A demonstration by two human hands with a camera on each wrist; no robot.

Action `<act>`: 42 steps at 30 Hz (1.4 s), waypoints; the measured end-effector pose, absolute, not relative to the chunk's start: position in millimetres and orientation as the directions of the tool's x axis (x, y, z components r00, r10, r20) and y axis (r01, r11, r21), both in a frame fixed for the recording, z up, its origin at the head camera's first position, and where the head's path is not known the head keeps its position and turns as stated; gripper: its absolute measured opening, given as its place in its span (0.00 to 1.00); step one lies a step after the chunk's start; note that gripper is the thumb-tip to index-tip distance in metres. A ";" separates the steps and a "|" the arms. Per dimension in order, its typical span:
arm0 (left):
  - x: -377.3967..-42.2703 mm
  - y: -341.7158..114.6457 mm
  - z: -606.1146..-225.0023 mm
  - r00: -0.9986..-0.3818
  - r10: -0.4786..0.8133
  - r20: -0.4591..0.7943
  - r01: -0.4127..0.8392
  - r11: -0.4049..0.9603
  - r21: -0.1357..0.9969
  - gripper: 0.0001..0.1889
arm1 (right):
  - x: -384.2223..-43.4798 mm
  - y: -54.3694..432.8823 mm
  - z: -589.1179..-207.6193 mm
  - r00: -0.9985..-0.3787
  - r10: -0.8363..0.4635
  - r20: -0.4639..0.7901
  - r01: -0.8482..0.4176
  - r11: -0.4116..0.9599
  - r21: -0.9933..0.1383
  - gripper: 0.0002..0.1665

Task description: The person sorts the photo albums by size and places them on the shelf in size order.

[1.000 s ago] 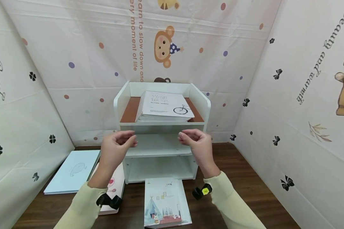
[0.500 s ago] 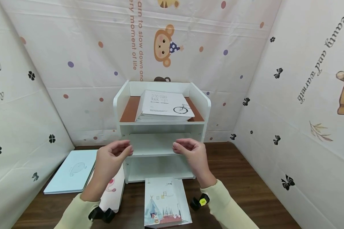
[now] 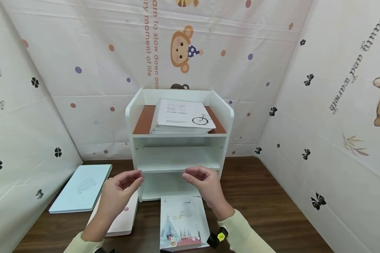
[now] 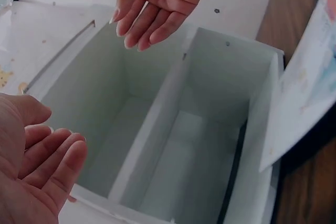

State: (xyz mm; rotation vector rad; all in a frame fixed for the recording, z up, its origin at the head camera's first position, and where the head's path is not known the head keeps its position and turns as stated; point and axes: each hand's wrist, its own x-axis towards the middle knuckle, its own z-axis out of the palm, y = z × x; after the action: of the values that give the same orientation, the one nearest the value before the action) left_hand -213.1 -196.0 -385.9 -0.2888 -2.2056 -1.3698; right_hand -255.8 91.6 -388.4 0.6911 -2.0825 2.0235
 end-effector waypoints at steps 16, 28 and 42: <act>-189.7 -213.1 -421.2 -0.871 -0.203 0.446 0.338 0.410 0.847 0.11 | -244.8 72.3 -431.8 -0.910 -0.327 0.254 -0.242 -0.076 -0.967 0.21; -177.9 -232.2 -430.6 -0.928 -0.288 0.235 0.096 0.424 0.901 0.19 | -233.5 45.6 -455.4 -0.939 -0.332 0.088 -0.037 -0.157 -0.987 0.24; -176.5 -260.7 -444.8 -0.930 -0.361 0.071 -0.104 0.443 0.891 0.23 | -232.4 22.3 -468.5 -0.917 -0.399 -0.007 0.102 -0.217 -0.971 0.21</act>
State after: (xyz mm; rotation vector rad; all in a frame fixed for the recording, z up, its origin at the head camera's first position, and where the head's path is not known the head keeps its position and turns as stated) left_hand -176.5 -260.7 -444.8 0.4037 -2.4457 -1.4833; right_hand -232.4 22.3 -468.5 0.4327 -2.1233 2.7081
